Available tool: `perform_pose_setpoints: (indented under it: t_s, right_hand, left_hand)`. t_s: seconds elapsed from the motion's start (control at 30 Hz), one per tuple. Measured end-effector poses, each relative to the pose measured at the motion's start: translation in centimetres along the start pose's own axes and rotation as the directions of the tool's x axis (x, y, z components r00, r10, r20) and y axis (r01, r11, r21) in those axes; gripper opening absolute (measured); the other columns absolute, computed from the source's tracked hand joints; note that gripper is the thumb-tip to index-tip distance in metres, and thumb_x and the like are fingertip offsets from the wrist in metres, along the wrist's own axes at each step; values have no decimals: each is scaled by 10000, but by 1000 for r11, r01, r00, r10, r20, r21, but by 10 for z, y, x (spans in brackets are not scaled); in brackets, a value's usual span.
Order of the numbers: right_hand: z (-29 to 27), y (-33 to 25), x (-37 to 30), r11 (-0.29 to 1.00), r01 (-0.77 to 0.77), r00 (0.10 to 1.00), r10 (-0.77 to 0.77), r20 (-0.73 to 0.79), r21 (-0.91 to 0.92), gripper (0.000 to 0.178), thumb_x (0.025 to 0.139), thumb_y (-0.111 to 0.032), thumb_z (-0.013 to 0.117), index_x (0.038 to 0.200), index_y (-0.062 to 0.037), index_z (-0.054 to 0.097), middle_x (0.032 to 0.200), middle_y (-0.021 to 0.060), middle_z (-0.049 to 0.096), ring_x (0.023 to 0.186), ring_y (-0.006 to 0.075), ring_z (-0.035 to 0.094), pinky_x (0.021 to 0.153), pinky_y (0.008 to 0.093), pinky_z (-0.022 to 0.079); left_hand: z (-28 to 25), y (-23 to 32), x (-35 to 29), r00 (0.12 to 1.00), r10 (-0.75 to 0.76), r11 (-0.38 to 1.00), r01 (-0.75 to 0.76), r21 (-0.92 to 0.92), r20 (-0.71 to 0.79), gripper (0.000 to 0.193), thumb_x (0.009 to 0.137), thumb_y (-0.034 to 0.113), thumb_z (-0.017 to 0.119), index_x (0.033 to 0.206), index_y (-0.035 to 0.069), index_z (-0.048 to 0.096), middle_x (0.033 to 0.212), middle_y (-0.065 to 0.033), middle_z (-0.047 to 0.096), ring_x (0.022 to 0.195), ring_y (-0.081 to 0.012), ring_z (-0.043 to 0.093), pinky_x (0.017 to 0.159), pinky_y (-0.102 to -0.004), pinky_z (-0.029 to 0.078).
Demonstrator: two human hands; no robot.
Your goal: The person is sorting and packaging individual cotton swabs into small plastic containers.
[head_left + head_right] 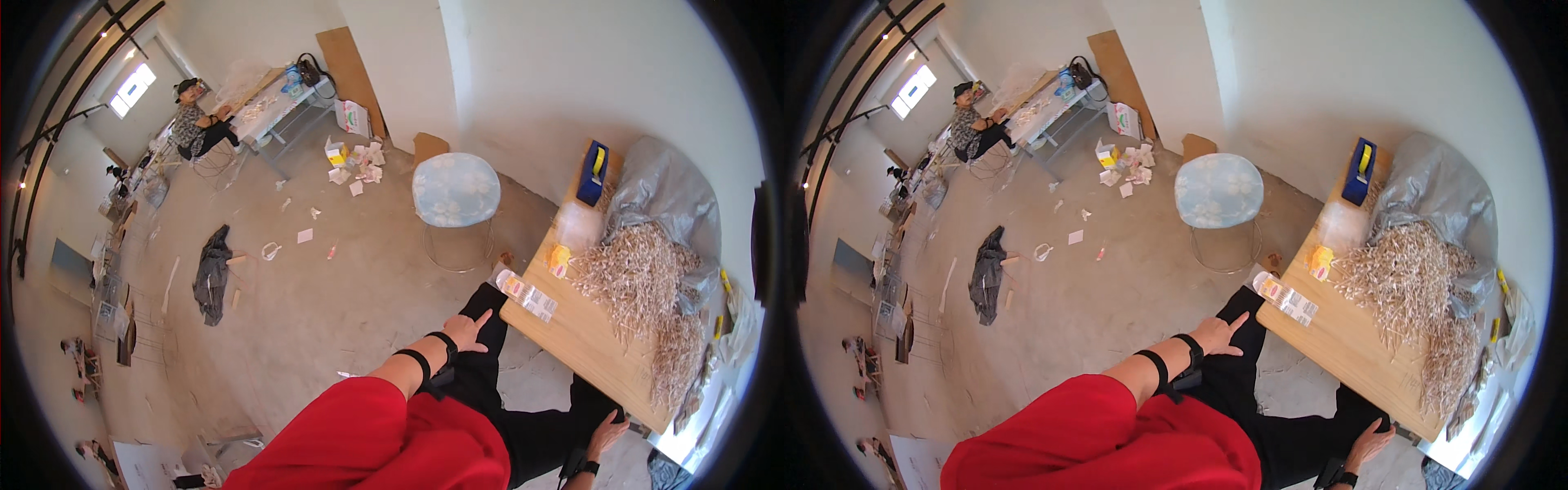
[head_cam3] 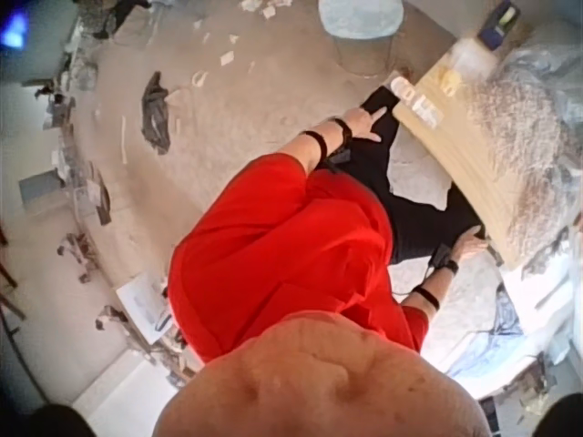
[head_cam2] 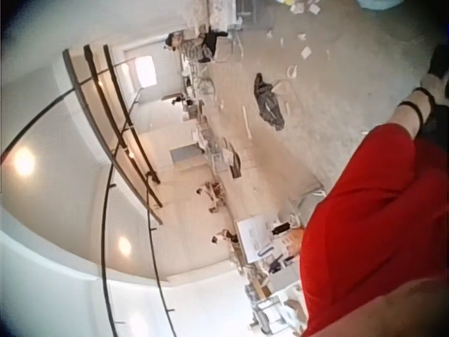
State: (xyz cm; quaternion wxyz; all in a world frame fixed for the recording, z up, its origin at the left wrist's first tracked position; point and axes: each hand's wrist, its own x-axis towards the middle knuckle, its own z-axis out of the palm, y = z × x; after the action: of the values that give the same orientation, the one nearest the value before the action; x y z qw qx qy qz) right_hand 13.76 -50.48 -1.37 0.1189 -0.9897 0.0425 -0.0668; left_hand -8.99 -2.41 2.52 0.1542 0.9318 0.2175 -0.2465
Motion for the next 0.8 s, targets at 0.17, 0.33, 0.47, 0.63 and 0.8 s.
perform_pose_setpoints:
  t_s: [0.17, 0.33, 0.47, 0.63, 0.8]
  right_hand:
    - [21, 5, 9, 992, -53, 998, 48, -39, -116, 576, 1013, -380, 495, 1389, 50, 427, 1348, 279, 506, 1235, 408, 514, 1025, 453, 452]
    - [-1, -20, 26, 845, 163, 917, 61, 395, -509, 471, 1048, -265, 402, 1334, 101, 477, 1354, 311, 499, 1239, 416, 521, 1027, 445, 466]
    - [29, 26, 18, 982, 63, 997, -54, 59, -179, 383, 1046, -174, 368, 1228, 121, 532, 1321, 309, 535, 1229, 398, 544, 1039, 429, 464]
    - [32, 8, -5, 997, 77, 964, -81, -254, -26, 382, 998, -108, 459, 1325, 89, 493, 1340, 217, 555, 1247, 316, 530, 1066, 378, 437]
    - [-14, -148, -23, 826, 310, 945, -216, -244, 471, 313, 925, 13, 523, 1218, -15, 630, 1214, 161, 639, 1108, 271, 610, 934, 346, 496]
  left_hand:
    - [1, 3, -10, 999, 48, 997, -49, -51, -26, 1087, 848, 654, 613, 1582, 111, 21, 887, -201, 699, 835, -374, 684, 773, -452, 543]
    - [15, -5, -13, 992, -32, 999, 36, 33, -118, 1011, 844, 622, 635, 1586, 170, 116, 895, -170, 699, 839, -334, 696, 737, -586, 512]
    - [22, 4, 5, 928, -84, 995, 99, 23, -363, 812, 900, 537, 596, 1548, 180, 262, 842, -150, 704, 783, -337, 700, 703, -615, 493]
    - [-1, -15, 15, 977, -131, 912, 52, -406, -168, 531, 937, 314, 561, 1410, 115, 427, 897, -255, 681, 845, -446, 665, 742, -536, 527]
    - [-18, -48, 13, 792, -337, 871, 57, -488, -509, 206, 947, 188, 564, 1102, 74, 640, 875, -138, 655, 832, -368, 630, 727, -475, 489]
